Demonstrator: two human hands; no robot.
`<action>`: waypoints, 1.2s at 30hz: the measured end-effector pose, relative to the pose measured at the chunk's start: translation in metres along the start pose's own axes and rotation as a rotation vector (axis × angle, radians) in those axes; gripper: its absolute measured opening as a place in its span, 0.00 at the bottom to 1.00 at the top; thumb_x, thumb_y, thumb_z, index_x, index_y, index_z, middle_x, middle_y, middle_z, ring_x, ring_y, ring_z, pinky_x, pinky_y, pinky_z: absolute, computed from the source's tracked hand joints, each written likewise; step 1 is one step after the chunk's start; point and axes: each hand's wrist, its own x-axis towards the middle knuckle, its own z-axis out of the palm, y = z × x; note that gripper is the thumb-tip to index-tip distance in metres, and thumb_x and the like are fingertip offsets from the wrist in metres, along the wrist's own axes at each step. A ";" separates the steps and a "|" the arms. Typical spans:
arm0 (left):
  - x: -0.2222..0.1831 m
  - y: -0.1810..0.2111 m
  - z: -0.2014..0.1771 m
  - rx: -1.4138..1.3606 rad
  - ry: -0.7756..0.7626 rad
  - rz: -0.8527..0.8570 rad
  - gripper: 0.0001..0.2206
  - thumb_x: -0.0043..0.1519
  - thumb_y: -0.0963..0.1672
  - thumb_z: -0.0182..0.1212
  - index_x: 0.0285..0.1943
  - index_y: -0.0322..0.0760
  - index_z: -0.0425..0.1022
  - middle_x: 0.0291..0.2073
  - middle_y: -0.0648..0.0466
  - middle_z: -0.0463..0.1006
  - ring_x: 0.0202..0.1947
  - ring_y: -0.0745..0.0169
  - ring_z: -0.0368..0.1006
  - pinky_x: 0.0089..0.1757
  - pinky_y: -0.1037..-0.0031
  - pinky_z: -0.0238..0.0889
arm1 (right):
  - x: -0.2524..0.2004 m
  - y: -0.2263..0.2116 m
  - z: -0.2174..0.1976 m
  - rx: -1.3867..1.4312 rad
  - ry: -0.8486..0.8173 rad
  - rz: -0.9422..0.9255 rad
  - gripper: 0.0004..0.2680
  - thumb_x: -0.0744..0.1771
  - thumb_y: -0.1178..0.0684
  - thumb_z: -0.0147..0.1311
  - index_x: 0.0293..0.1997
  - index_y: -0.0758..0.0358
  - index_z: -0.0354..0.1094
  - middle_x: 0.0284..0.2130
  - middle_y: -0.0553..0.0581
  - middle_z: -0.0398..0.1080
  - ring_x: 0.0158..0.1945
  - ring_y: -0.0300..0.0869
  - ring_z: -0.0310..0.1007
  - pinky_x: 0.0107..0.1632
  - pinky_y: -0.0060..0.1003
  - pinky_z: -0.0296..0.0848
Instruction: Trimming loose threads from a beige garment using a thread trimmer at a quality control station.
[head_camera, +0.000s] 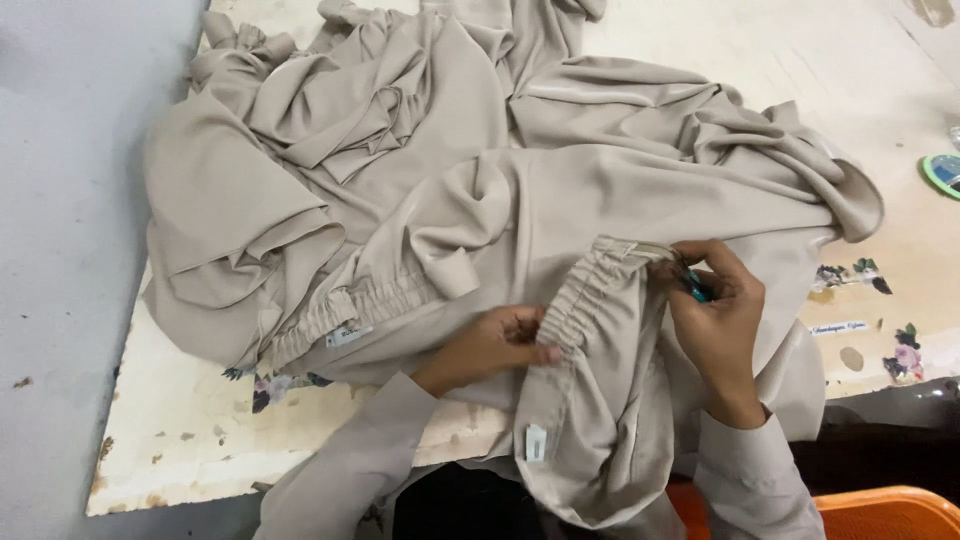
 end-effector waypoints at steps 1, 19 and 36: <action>0.003 -0.006 -0.003 0.001 -0.006 -0.001 0.07 0.49 0.41 0.62 0.32 0.35 0.69 0.26 0.60 0.70 0.29 0.76 0.64 0.33 0.85 0.60 | 0.000 0.003 -0.004 -0.002 0.005 0.001 0.05 0.60 0.66 0.53 0.32 0.64 0.66 0.20 0.55 0.62 0.27 0.37 0.63 0.34 0.30 0.66; 0.006 -0.011 -0.002 -0.103 0.293 0.193 0.19 0.39 0.39 0.69 0.36 0.36 0.63 0.31 0.58 0.72 0.34 0.72 0.66 0.39 0.81 0.60 | -0.023 0.002 -0.003 -0.131 -0.078 -0.068 0.13 0.56 0.56 0.61 0.41 0.58 0.66 0.31 0.54 0.59 0.16 0.40 0.57 0.26 0.31 0.59; 0.004 -0.020 -0.005 -0.092 0.147 0.266 0.22 0.40 0.38 0.68 0.41 0.34 0.63 0.34 0.53 0.72 0.39 0.69 0.64 0.44 0.74 0.58 | -0.023 -0.029 0.040 0.518 -0.366 -0.069 0.02 0.61 0.61 0.44 0.26 0.67 0.61 0.26 0.62 0.68 0.30 0.44 0.67 0.37 0.34 0.64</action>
